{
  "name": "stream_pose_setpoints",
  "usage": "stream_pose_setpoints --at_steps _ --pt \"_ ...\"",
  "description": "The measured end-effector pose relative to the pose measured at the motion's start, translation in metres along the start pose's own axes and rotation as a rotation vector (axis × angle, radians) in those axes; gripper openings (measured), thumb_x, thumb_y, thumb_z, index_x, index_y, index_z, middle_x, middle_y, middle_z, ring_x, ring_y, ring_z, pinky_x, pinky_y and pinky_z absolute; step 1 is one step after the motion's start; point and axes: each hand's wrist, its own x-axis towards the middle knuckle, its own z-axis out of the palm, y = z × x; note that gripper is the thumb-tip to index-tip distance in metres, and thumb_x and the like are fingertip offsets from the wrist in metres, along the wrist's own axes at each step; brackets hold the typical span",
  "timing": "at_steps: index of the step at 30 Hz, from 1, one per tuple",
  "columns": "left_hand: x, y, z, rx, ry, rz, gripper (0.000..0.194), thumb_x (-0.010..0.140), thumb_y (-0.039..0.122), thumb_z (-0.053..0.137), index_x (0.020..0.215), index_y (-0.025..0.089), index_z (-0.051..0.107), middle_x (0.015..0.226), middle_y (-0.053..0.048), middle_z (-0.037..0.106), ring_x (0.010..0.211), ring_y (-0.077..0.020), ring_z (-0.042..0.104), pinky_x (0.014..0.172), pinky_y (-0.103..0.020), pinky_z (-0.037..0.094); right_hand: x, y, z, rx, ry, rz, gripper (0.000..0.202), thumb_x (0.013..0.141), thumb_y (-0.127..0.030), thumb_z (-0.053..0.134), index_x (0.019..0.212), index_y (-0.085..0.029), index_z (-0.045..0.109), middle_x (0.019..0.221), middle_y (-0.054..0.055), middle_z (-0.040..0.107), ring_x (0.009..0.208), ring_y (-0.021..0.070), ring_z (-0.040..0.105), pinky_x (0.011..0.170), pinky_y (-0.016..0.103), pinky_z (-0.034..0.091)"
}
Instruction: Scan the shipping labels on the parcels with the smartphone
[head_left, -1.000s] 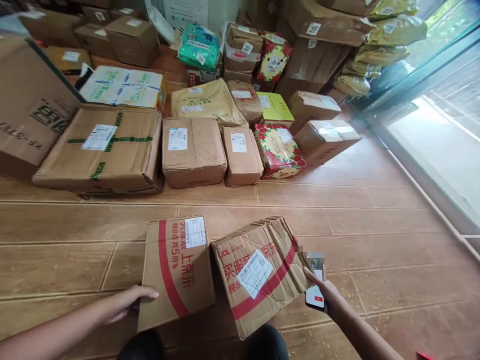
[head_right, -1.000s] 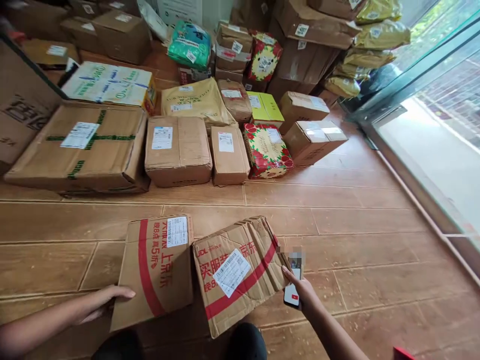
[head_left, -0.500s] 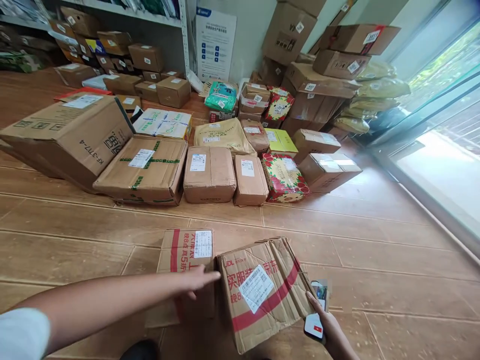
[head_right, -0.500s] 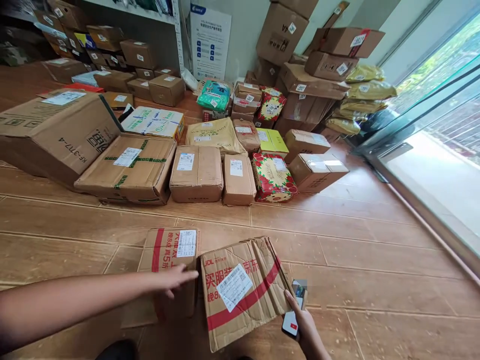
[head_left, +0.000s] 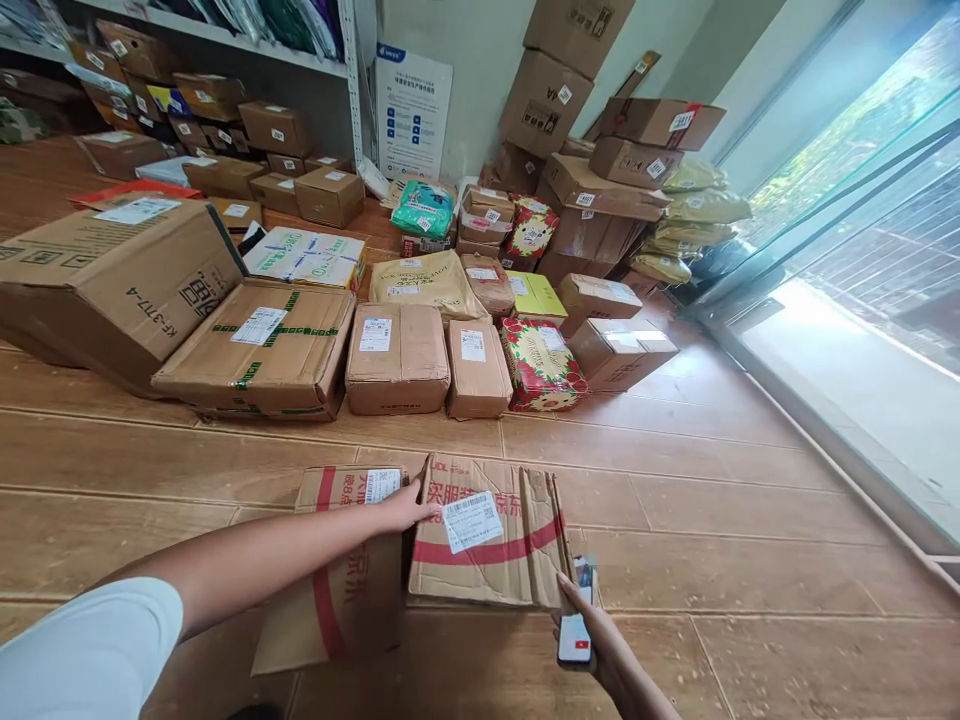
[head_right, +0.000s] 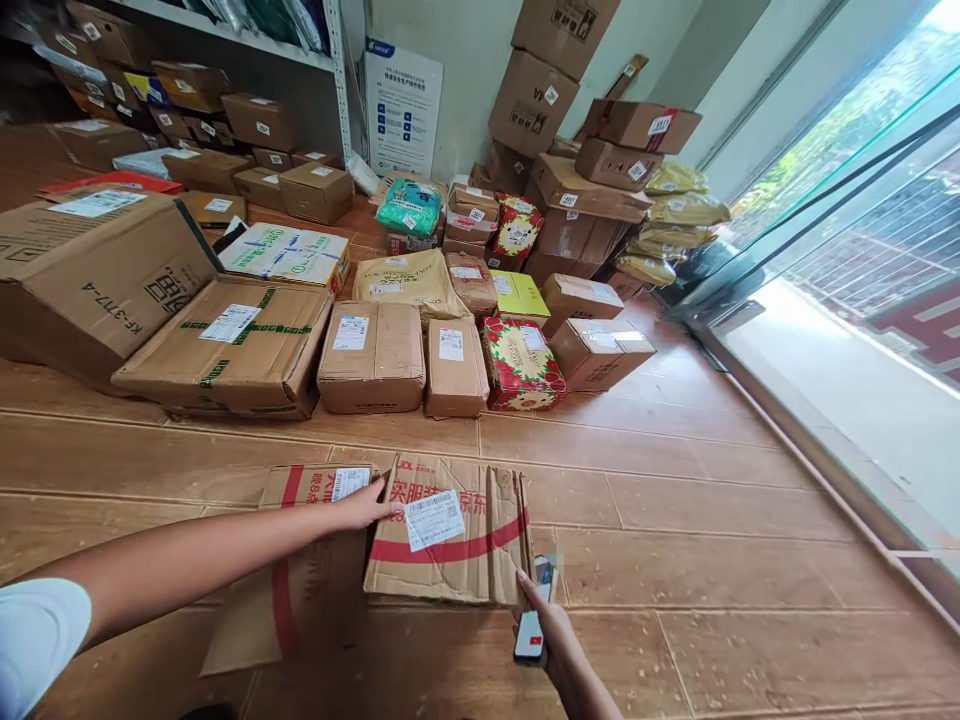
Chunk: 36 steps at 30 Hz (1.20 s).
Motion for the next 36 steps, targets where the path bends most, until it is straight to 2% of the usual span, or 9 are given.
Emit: stream_pose_setpoints --at_steps 5,10,13,16,19,20,23,28,36 --pt "-0.037 -0.019 -0.046 0.19 0.312 -0.094 0.059 0.075 0.046 0.044 0.125 0.014 0.049 0.132 -0.014 0.048 0.127 -0.026 0.039 0.109 -0.035 0.026 0.004 -0.028 -0.003 -0.054 0.016 -0.115 0.053 0.046 -0.051 0.084 0.074 -0.018 0.055 0.041 0.0 0.062 0.034 0.0133 0.054 0.035 0.022 0.044" --pt "-0.099 -0.078 -0.098 0.368 0.654 -0.45 0.095 0.055 0.042 0.058 0.128 -0.013 0.031 0.132 -0.038 0.028 0.13 -0.0514 0.018 0.103 -0.062 0.021 -0.028 -0.037 -0.023 0.021 0.033 -0.287 0.078 0.046 -0.06 0.08 0.103 -0.03 0.037 0.063 -0.008 0.069 0.053 0.0162 0.066 0.05 0.024 0.052" --pt "-0.12 -0.088 -0.087 0.598 0.512 -0.164 0.082 0.06 0.042 0.06 0.129 0.002 0.044 0.137 -0.027 0.036 0.133 -0.0407 0.025 0.111 -0.051 0.019 -0.049 -0.044 -0.024 0.023 -0.096 -0.259 0.074 0.048 -0.061 0.079 0.102 -0.031 0.039 0.067 -0.007 0.069 0.05 0.0167 0.065 0.047 0.025 0.05" --pt "-0.118 -0.06 -0.042 0.623 -0.001 0.311 0.056 0.072 0.039 0.059 0.127 0.027 0.054 0.139 -0.007 0.047 0.137 -0.0304 0.027 0.116 -0.047 0.002 -0.058 -0.049 -0.022 0.041 -0.123 -0.221 0.074 0.045 -0.055 0.084 0.101 -0.029 0.043 0.067 -0.007 0.068 0.052 0.017 0.065 0.05 0.025 0.049" --pt "-0.095 -0.018 0.011 0.541 -0.568 0.69 0.054 0.086 0.03 0.046 0.138 0.04 0.036 0.147 0.004 0.037 0.14 -0.0246 0.023 0.117 -0.047 -0.002 -0.06 -0.045 -0.028 0.073 -0.094 -0.223 0.083 0.043 -0.051 0.086 0.111 -0.03 0.046 0.069 -0.005 0.069 0.054 0.0179 0.066 0.052 0.026 0.05" --pt "-0.085 -0.008 0.025 0.546 -0.602 0.761 0.053 0.089 0.024 0.037 0.14 0.039 0.031 0.148 0.003 0.035 0.14 -0.0236 0.022 0.117 -0.049 0.002 -0.062 -0.042 -0.031 0.094 -0.08 -0.214 0.087 0.043 -0.051 0.086 0.117 -0.03 0.045 0.072 -0.004 0.07 0.056 0.019 0.067 0.053 0.027 0.05" --pt "-0.058 0.004 0.041 0.676 -0.441 0.949 0.053 0.089 0.017 0.036 0.14 0.032 0.034 0.143 -0.005 0.043 0.136 -0.0281 0.032 0.112 -0.057 0.021 -0.07 -0.037 -0.039 0.229 -0.131 -0.162 0.099 0.051 -0.049 0.084 0.134 -0.034 0.032 0.089 0.002 0.075 0.07 0.0244 0.071 0.067 0.036 0.054" --pt "-0.039 -0.014 0.008 0.969 -0.132 1.327 0.05 0.089 0.014 0.038 0.137 0.026 0.039 0.14 0.001 0.047 0.131 -0.0212 0.039 0.114 -0.044 0.024 -0.095 -0.051 -0.016 0.43 -0.485 -0.151 0.095 0.052 -0.055 0.081 0.135 -0.031 0.04 0.111 0.01 0.072 0.095 0.0296 0.068 0.083 0.044 0.051" --pt "-0.043 -0.008 -0.009 1.057 0.095 1.378 0.042 0.091 0.015 0.039 0.128 0.031 0.05 0.134 0.007 0.054 0.126 -0.0163 0.041 0.116 -0.039 0.007 -0.115 -0.069 0.053 0.418 -0.802 -0.192 0.075 0.053 -0.029 0.084 0.122 -0.028 0.054 0.115 0.004 0.069 0.098 0.0237 0.066 0.087 0.035 0.047"
